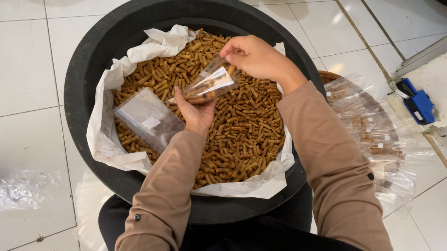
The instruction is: The person sits on the floor in front of a large basin filled with brown snack sticks. They open a clear plastic bag, fill it with snack pieces taken by hand from the basin, seal the bag, and place the filled bag on a tray of finished bags beside them, repeating the cycle.
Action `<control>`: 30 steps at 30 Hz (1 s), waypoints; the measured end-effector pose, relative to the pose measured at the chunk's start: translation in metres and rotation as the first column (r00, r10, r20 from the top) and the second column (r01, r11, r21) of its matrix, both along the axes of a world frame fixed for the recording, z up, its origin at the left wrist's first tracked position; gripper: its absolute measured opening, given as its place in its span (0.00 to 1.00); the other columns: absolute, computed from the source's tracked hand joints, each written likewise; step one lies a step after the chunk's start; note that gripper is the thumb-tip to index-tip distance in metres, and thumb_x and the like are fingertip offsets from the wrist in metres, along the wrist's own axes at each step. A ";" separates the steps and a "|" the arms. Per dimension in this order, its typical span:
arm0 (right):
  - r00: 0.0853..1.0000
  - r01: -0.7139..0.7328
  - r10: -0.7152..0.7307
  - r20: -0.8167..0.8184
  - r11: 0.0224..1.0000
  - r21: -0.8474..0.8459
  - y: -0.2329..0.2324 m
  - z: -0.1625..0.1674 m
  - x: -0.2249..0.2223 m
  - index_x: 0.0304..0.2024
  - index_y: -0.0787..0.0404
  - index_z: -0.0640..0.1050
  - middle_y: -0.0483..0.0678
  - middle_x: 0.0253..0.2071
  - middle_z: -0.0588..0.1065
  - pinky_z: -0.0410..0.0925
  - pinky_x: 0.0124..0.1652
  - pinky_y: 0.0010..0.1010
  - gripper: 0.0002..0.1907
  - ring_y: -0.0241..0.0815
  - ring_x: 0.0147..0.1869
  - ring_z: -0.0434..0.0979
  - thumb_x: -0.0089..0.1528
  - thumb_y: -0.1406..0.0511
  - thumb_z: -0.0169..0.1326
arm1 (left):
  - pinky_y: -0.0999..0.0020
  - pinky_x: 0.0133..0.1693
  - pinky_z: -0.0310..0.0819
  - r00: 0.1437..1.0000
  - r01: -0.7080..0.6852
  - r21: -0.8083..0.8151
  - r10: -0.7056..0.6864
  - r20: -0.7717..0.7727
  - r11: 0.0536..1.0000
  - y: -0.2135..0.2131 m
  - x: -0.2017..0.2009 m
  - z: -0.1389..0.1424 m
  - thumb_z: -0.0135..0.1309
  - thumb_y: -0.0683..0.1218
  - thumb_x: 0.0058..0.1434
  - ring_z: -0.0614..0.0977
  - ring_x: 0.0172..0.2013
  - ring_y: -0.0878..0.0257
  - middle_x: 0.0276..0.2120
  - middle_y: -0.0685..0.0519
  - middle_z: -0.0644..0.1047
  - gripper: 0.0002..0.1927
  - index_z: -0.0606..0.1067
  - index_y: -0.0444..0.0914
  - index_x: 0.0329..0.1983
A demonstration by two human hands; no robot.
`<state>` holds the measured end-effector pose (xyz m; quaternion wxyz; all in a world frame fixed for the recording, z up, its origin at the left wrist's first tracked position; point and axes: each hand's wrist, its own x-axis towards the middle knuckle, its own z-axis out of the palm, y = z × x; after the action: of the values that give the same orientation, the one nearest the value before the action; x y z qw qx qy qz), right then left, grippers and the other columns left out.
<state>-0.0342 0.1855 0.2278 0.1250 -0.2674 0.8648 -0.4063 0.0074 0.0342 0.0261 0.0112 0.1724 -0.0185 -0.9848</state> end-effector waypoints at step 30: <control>0.679 0.620 -0.260 -0.686 0.703 0.348 0.269 -0.005 0.171 0.67 0.55 0.74 0.64 0.71 0.65 0.66 0.65 0.46 0.38 0.65 0.71 0.68 0.53 0.70 0.68 | 0.63 0.50 0.80 0.880 -0.098 -0.991 -0.473 -0.041 -0.095 -0.005 0.008 -0.018 0.66 0.50 0.61 0.83 0.48 0.56 0.48 0.47 0.81 0.27 0.73 0.33 0.59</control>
<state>0.1372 0.4549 0.2232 -0.1848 -0.1032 0.9760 -0.0506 0.0154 0.0295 0.0078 -0.0077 -0.0937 -0.7493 -0.6555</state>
